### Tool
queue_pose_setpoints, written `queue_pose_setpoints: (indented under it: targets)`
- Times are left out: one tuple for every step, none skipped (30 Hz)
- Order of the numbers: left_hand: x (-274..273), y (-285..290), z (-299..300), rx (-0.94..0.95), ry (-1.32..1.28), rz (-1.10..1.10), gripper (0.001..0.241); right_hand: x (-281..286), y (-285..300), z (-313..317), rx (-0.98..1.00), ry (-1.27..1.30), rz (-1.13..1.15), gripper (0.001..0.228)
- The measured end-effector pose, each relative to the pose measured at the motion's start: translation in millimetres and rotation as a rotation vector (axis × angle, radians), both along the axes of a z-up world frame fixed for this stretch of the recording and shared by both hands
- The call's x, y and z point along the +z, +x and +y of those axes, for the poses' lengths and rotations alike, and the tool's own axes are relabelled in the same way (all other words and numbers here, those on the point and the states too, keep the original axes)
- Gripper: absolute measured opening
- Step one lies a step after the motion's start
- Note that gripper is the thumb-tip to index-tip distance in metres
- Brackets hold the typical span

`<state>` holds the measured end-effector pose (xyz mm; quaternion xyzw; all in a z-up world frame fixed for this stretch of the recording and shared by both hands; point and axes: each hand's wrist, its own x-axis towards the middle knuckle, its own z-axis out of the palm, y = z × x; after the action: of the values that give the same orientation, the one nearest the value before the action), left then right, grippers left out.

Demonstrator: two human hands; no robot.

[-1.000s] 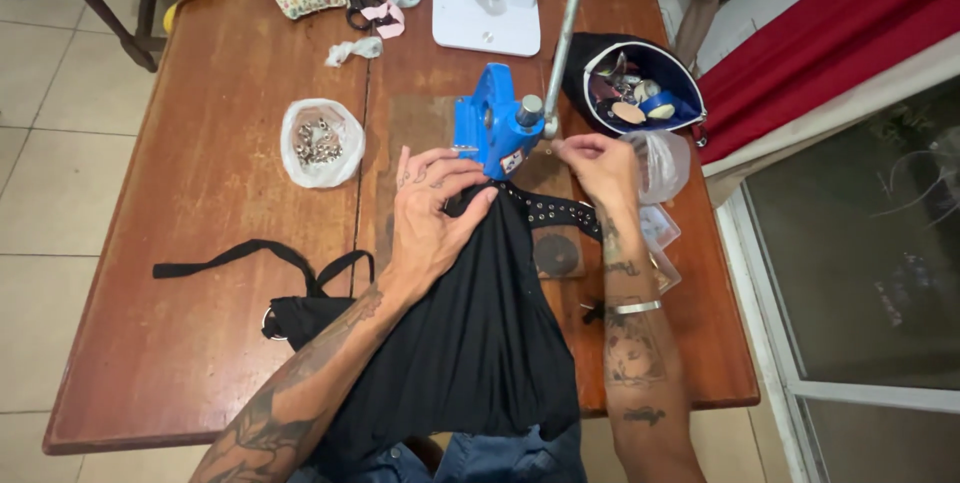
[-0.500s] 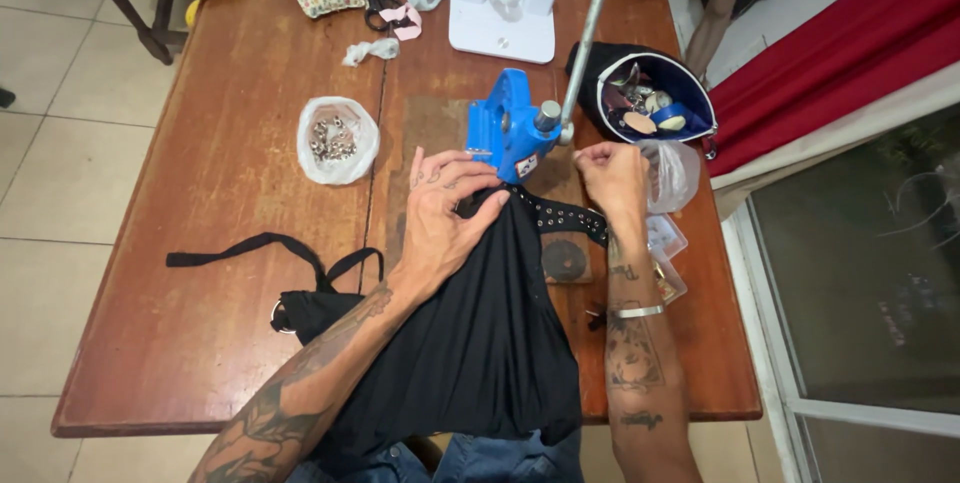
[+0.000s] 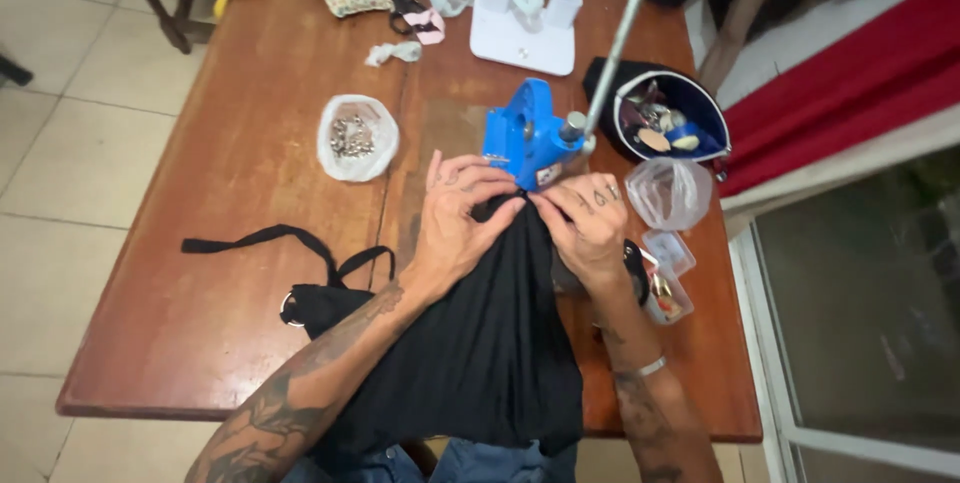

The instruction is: Attaching metal eyelets to a black garment using a manual hand press and a screwdriver for positioning.

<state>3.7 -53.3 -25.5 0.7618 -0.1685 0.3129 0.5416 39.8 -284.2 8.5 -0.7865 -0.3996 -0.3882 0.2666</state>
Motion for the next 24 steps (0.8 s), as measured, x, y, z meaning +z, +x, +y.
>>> queue_pose_setpoints:
  targets:
    - [-1, 0, -1, 0.000, -0.008, 0.001, 0.016, -5, 1, 3, -0.004, 0.025, 0.013, 0.008]
    - [-2, -1, 0, 0.003, -0.012, 0.005, 0.016, -6, 1, 3, 0.000, 0.022, 0.018, 0.008]
    - [-3, -1, 0, -0.009, -0.015, 0.014, 0.016, -7, 1, 4, 0.017, 0.036, 0.047, 0.012]
    - [-2, 1, 1, -0.021, -0.017, 0.017, 0.016, -7, 5, 5, 0.035, 0.051, 0.070, 0.016]
    - [-3, 1, 1, -0.016, -0.020, 0.015, 0.016, -11, 7, 2, 0.040, 0.048, 0.068, 0.016]
    - [-3, 1, 1, -0.023, -0.023, 0.023, 0.016, -14, 9, 1, 0.061, 0.071, 0.105, 0.013]
    - [-3, 2, 1, -0.029, -0.027, 0.031, 0.016, -18, 12, -1, 0.083, 0.094, 0.142, 0.010]
    - [-4, 3, 2, -0.025, -0.027, 0.033, 0.016, -14, 12, 0, 0.086, 0.093, 0.144, 0.010]
    - [-5, 4, 2, -0.034, -0.026, 0.036, 0.017, -12, 12, 0, 0.103, 0.083, 0.159, 0.008]
    - [-7, 4, 0, -0.047, -0.027, 0.039, 0.017, -9, 11, -1, 0.114, 0.070, 0.175, 0.006]
    - [-8, 4, 0, -0.047, -0.029, 0.042, 0.017, -2, 9, -1, 0.113, 0.068, 0.178, 0.006]
    - [-9, 3, 0, -0.052, -0.035, 0.051, 0.018, 5, 8, 1, 0.131, 0.047, 0.185, 0.002]
    - [-9, 3, 0, -0.056, -0.041, 0.061, 0.019, 13, 6, 2, 0.149, 0.026, 0.191, 0.002]
    - [-7, 1, 1, -0.057, -0.042, 0.060, 0.019, 19, 6, 1, 0.148, 0.026, 0.191, 0.002]
    - [-6, 0, 3, -0.067, -0.035, 0.066, 0.019, 26, 6, 1, 0.185, -0.021, 0.174, 0.004]
    - [-3, 0, 5, -0.074, -0.027, 0.070, 0.019, 33, 8, 2, 0.226, -0.067, 0.155, 0.006]
    - [-2, 1, 6, -0.072, -0.026, 0.066, 0.019, 45, 2, 6, 0.228, -0.067, 0.151, 0.006]
    - [-2, 1, 7, -0.075, -0.017, 0.068, 0.018, 55, -3, 10, 0.229, -0.106, 0.120, 0.006]
    - [-3, 1, 8, -0.078, -0.008, 0.069, 0.018, 66, -9, 15, 0.230, -0.145, 0.088, 0.007]
    - [-6, 3, 8, -0.072, -0.009, 0.069, 0.018, 63, -8, 12, 0.236, -0.146, 0.087, 0.007]
    - [-10, 6, 8, -0.077, -0.036, 0.114, 0.014, 60, -6, 9, 0.238, -0.148, 0.103, 0.008]
    - [-14, 8, 5, -0.091, -0.063, 0.160, 0.012, 57, -7, 4, 0.232, -0.150, 0.120, 0.010]
    - [-18, 11, 4, -0.094, -0.064, 0.161, 0.012, 55, -7, 5, 0.229, -0.150, 0.121, 0.010]
    - [-21, 15, 3, -0.087, -0.078, 0.172, 0.010, 52, -6, 6, 0.236, -0.128, 0.119, 0.011]
